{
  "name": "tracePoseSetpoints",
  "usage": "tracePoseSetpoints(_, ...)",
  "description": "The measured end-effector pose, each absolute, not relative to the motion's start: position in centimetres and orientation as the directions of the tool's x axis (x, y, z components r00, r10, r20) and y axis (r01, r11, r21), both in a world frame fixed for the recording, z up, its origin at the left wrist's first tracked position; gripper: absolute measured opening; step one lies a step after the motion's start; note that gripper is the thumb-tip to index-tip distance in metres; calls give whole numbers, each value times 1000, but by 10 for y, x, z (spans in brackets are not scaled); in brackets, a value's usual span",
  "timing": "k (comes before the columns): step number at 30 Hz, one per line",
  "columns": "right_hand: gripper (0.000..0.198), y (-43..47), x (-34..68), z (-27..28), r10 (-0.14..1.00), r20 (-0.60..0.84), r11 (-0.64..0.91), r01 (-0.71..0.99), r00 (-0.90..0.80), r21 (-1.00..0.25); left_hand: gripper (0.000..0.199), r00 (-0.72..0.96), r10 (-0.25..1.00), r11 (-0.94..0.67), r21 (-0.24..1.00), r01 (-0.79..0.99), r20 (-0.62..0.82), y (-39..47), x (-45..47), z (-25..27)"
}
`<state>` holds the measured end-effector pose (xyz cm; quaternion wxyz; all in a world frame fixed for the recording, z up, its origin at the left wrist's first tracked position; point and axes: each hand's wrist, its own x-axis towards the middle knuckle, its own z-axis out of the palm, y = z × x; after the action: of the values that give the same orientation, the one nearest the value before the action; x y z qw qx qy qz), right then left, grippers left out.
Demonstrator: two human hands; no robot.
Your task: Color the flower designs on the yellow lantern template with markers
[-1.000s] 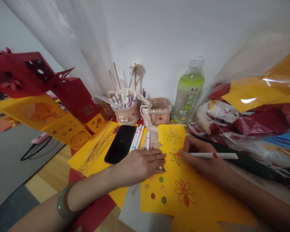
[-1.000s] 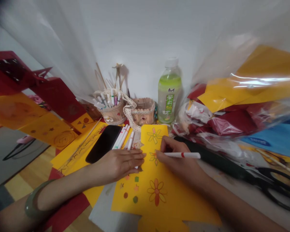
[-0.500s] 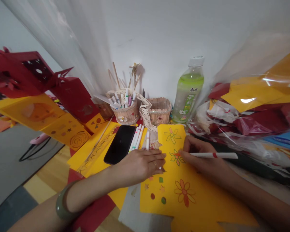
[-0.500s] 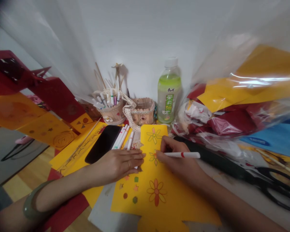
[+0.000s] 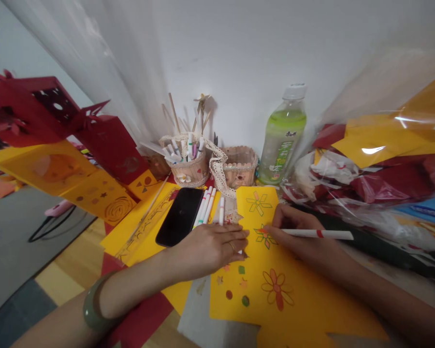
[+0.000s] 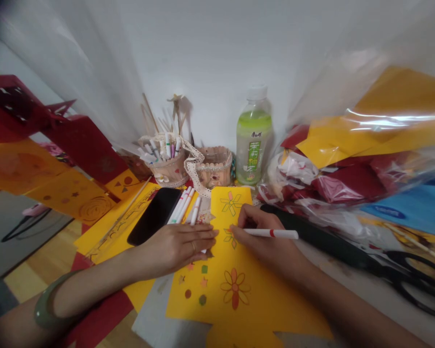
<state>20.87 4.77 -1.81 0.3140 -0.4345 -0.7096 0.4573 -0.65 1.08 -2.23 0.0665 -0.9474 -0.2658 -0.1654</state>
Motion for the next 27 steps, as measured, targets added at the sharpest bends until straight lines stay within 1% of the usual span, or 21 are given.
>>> tracePoseSetpoints(8,24,48,209,-20,905,31,190,338,-425,-922,31,805,482,-852,-30,523,347,11,-7,-22)
tracePoseSetpoints(14,25,48,209,-20,894,46,209,323,-446,-923,31,803,484,-849,-34,527,349,11,-6,-21)
tracePoseSetpoints(27,23,48,207,-18,904,57,220,346,-424,-912,30,800,474,-853,-34,521,368,11,-7,-21)
